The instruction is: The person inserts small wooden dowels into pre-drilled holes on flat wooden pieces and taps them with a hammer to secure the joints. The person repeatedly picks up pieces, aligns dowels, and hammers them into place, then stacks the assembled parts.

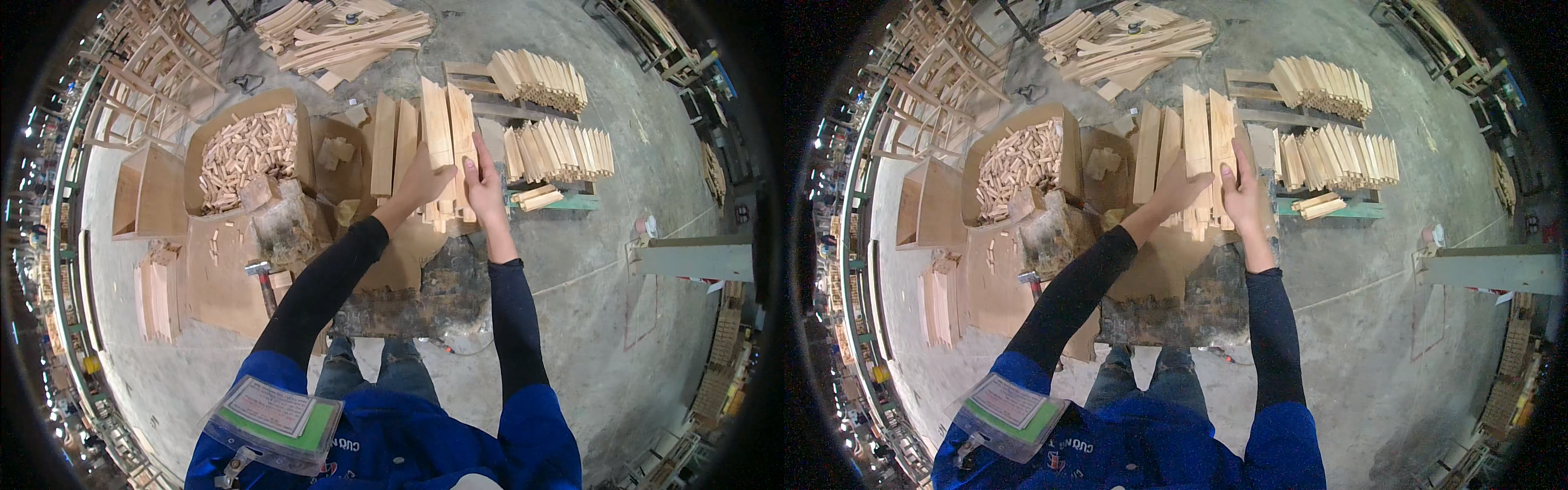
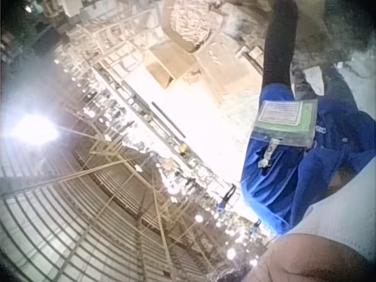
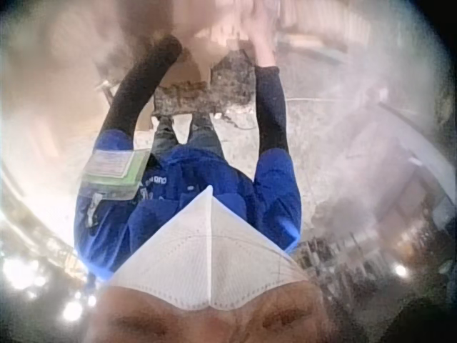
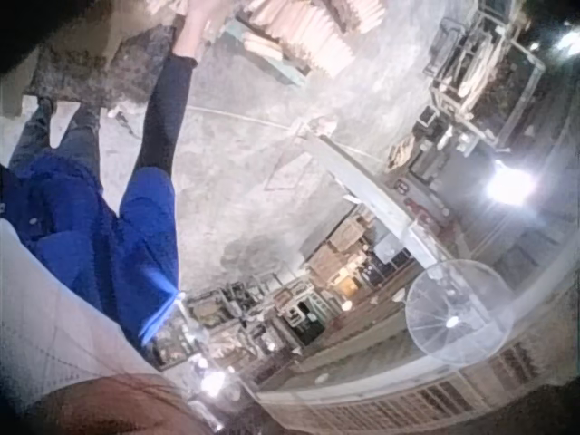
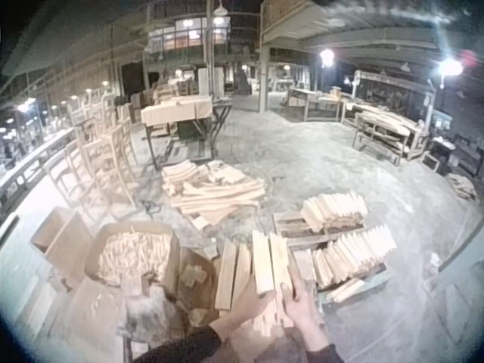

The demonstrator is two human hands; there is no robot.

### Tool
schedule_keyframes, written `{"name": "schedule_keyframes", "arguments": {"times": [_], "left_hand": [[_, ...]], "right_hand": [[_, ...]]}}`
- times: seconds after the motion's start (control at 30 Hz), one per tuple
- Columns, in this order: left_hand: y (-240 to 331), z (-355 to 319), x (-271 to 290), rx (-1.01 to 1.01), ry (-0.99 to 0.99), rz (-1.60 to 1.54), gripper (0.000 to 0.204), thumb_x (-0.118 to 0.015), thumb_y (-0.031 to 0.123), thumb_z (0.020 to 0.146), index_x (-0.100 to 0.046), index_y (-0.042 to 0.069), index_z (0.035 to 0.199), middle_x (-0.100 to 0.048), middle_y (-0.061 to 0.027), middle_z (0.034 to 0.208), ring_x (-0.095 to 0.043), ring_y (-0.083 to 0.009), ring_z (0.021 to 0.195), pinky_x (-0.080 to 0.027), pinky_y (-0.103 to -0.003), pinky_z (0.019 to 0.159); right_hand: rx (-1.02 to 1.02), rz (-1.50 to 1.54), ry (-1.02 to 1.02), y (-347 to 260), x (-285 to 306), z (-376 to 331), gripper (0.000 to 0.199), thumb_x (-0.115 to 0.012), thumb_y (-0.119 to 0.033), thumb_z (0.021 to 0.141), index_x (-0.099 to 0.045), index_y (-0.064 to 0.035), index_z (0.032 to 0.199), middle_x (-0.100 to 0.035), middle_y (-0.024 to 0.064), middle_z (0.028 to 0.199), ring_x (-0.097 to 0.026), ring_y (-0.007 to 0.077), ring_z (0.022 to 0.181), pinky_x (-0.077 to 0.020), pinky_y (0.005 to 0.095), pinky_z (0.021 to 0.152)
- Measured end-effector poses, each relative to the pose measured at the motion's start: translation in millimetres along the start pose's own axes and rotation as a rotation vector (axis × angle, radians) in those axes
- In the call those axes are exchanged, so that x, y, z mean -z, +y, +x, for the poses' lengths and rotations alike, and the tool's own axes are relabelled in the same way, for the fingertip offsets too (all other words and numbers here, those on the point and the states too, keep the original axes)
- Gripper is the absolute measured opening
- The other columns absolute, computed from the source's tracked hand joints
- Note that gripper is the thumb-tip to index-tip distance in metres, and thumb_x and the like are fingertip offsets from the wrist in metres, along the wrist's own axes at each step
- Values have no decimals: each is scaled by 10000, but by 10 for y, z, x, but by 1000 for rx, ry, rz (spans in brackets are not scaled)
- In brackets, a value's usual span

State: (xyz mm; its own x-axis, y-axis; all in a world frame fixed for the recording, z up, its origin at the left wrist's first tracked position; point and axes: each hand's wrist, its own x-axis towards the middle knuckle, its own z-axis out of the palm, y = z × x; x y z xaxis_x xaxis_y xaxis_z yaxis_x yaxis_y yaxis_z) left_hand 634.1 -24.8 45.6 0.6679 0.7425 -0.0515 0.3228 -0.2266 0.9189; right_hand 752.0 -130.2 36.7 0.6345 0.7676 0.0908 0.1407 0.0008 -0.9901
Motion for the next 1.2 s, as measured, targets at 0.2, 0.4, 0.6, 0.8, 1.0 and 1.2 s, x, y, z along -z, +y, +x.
{"name": "schedule_keyframes", "arguments": {"times": [0.2,0.4,0.6,0.8,1.0,1.2], "left_hand": [[-136,214,54,7,-123,-29,766,-732,280,828,-373,-148,1352,-606,-359,1234,-645,-452,1137,-516,-452,952],[-136,-12,254,-210,-9,-36,684,-742,276,843,-459,-100,1339,-620,-304,1216,-613,-442,1175,-496,-449,983],[992,-2113,1903,-362,370,-341,326,-647,68,952,-581,-15,1261,-612,-134,1250,-597,-218,1160,-491,-362,1018],[1679,-3430,3198,-1625,816,-327,707,-640,525,889,-511,100,1440,-480,-98,1490,-371,-298,1416,-248,-517,1197],[1439,-4098,4114,-1567,907,-543,693,-633,514,892,-542,36,1385,-544,-136,1392,-462,-309,1332,-299,-487,1163],[883,-4920,5276,-1340,783,-133,685,-635,530,888,-566,27,1347,-577,-159,1360,-487,-336,1311,-324,-517,1134]], "right_hand": [[-17,40,-34,-118,-79,-76,547,-442,-56,1072,-304,-70,1601,-295,116,1667,-263,212,1533,-246,323,1213],[-74,192,13,1,4,-29,537,-489,-112,1075,-328,-53,1583,-384,167,1606,-362,230,1477,-298,335,1191],[-25,70,356,-301,154,-963,478,-584,-208,1055,-462,-31,1483,-596,144,1409,-576,212,1270,-472,345,1041],[-233,44,560,-321,-641,-2400,374,-585,-213,1056,-548,-85,1405,-693,20,1164,-630,104,1040,-510,270,837],[-237,23,461,-690,-2072,-3050,285,-566,-165,1057,-593,-89,1330,-695,-9,1074,-622,77,944,-507,252,777],[-309,12,308,-735,-3126,-3475,263,-569,-155,1052,-613,-86,1303,-696,-17,1042,-623,68,925,-499,246,777]]}}
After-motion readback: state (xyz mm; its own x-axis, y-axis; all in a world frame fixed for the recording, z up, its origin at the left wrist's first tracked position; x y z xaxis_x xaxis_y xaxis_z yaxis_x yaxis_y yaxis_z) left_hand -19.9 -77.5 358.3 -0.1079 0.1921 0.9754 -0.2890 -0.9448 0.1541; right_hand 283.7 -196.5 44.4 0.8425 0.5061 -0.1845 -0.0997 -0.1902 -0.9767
